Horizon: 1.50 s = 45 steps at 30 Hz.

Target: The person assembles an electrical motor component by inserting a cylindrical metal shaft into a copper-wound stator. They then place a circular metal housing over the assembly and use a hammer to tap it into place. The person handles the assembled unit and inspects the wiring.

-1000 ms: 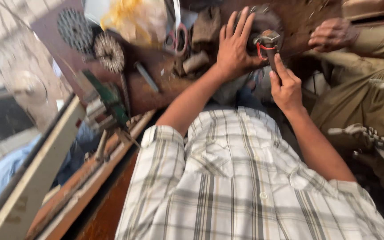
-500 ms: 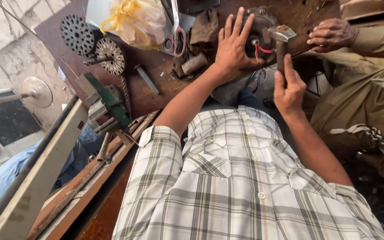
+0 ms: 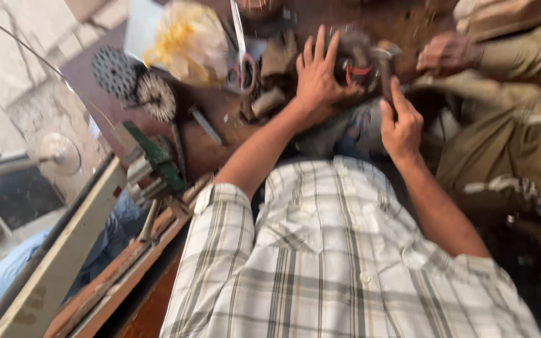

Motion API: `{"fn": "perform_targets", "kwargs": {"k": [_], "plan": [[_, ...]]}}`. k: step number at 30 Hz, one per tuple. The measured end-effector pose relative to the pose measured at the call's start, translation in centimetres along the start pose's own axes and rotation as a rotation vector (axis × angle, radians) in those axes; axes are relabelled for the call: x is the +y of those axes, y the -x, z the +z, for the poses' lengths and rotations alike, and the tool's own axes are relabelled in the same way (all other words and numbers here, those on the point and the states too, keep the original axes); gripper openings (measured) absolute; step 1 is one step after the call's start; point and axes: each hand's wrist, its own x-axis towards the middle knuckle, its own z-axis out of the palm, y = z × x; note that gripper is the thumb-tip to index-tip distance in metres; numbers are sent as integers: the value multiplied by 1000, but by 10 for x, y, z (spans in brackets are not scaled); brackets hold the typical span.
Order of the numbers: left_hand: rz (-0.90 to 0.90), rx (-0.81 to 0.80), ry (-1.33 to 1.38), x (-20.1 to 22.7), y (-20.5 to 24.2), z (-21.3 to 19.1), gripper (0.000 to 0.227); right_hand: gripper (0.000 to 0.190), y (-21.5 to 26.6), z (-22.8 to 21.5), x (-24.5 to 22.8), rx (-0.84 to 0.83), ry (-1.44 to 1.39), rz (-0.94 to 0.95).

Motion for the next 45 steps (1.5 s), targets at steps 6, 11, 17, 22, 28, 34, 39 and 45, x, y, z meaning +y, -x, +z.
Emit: {"fn": "perform_targets", "kwargs": {"k": [6, 11, 17, 22, 28, 34, 39, 45], "plan": [[-119, 54, 12, 1, -27, 13, 78, 55, -30, 13, 34, 12, 216, 210], [-185, 224, 790, 3, 1, 5, 59, 57, -49, 25, 33, 7, 204, 88], [-443, -371, 2102, 15, 49, -55, 69, 90, -39, 4, -47, -361, -888, 270], [-347, -369, 2041, 16, 76, -79, 70, 127, -60, -2, -112, -513, -626, 364], [-420, -569, 2301, -2, 89, -75, 60, 128, -72, -20, -142, -377, 188, -506], [-525, -428, 2042, -9, 95, -75, 66, 103, -79, -24, -145, -569, 10, 203], [-364, -387, 2148, -8, 96, -83, 70, 107, -69, -32, -104, -460, -41, 473], [-331, -394, 2180, -2, 104, -84, 70, 109, -47, -24, -84, -418, -194, 286]]}}
